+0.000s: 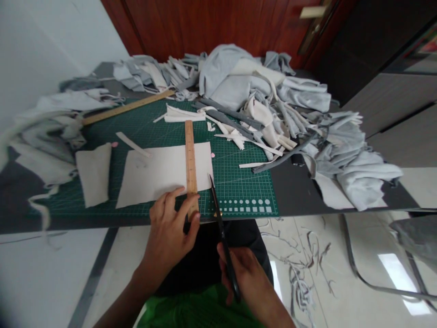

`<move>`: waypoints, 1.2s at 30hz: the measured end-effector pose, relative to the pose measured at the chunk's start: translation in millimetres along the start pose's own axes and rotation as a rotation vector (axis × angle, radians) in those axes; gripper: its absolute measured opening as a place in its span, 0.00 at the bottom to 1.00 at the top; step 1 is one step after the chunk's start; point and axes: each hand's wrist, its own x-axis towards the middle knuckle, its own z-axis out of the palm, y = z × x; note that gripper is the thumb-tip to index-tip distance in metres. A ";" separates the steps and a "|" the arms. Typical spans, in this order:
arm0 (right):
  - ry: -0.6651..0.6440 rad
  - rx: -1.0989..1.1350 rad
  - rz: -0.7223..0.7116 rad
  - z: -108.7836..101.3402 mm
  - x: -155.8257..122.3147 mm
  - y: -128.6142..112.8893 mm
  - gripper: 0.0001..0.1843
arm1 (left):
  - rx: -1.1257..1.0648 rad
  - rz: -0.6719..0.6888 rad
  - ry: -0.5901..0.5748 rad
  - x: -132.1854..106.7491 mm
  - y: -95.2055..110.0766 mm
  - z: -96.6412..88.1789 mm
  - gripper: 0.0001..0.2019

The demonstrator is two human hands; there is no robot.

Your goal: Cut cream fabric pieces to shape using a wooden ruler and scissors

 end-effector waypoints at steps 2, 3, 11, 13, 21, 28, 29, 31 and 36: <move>-0.010 -0.001 0.002 -0.4 0.4 0.7 0.41 | 0.076 -0.065 0.027 0.4 -9.4 -6.3 0.18; -0.012 0.000 0.002 -0.5 0.5 1.0 0.41 | 0.120 -0.103 0.042 1.3 -14.6 -9.8 0.18; -0.007 -0.016 0.004 -0.4 0.5 -0.6 0.41 | 0.160 -0.084 0.193 23.9 -29.6 -16.3 0.17; -0.004 -0.012 0.004 0.1 0.5 -1.0 0.42 | 0.064 0.074 0.109 31.8 -19.7 -8.0 0.15; -0.025 0.039 -0.020 2.7 2.3 -0.8 0.41 | -0.040 0.180 0.106 53.4 1.9 13.8 0.05; -0.028 0.069 -0.011 1.4 2.0 1.1 0.40 | -0.053 0.204 0.140 56.0 0.8 16.1 0.03; -0.019 0.072 -0.010 1.2 1.6 1.1 0.40 | -0.054 0.205 0.142 56.4 1.1 16.8 0.03; -0.017 0.071 -0.008 1.0 1.0 1.2 0.40 | -0.052 0.208 0.147 57.3 1.6 18.1 0.03; -0.022 0.053 -0.015 2.0 0.5 2.6 0.39 | -0.044 0.219 0.168 57.2 1.5 19.7 0.03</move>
